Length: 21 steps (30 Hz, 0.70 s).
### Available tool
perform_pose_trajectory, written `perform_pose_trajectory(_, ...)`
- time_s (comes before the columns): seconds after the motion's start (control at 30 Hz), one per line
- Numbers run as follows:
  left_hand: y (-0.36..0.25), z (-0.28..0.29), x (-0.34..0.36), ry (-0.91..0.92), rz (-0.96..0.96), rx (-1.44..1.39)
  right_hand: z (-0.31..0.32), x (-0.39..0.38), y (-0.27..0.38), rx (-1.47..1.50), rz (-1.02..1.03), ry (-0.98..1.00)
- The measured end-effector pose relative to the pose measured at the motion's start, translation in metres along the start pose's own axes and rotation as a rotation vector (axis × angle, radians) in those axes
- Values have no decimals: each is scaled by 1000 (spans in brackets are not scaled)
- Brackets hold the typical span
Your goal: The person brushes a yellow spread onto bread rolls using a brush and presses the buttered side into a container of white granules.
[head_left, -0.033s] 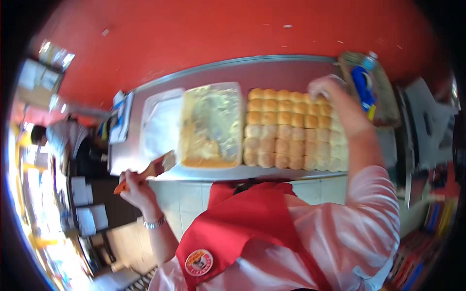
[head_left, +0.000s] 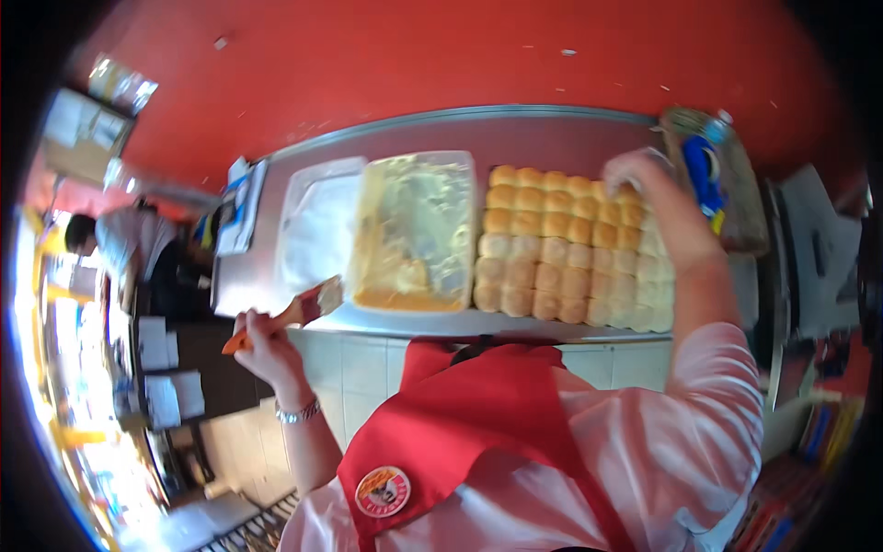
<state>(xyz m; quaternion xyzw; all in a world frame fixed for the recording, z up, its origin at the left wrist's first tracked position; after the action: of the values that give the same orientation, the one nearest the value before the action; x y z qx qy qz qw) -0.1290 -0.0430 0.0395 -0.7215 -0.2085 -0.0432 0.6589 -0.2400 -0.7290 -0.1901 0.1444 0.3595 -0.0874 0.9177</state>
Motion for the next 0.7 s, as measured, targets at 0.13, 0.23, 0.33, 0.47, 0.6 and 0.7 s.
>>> perform_pose_trajectory(0.13, 3, 33, -1, -129, 32, -35, 13, -14, 56, -171, -135, 92)
perform_pose_trajectory(0.23, 12, 48, 4, -177, 29, -61, 23, -47, 99, -206, -4, -67)
perform_pose_trajectory(0.33, 25, 54, 18, -161, 26, -103, 18, -75, 116, -72, 20, -76)
perform_pose_trajectory(0.47, 36, 63, 35, -103, 72, -66, 39, -100, 142, -41, 51, -280)
perform_pose_trajectory(0.6, 40, 49, 62, -127, 119, -183, 34, -104, 131, 31, 24, -404)
perform_pose_trajectory(0.7, 42, 60, 76, 61, 59, -181, 49, -118, 134, 168, -25, -511)
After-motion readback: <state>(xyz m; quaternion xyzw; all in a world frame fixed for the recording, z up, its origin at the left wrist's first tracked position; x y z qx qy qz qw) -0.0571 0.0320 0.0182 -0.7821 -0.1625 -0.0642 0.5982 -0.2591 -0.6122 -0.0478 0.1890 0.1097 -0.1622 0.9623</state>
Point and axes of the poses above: each hand's wrist, its own x-axis towards the middle knuckle, its own z-axis out of the back of the hand, y = z × x, the point moved 3 cm from there along x, towards the middle knuckle, and after that the axes turned 1 degree about x, right-handed, at the moved point
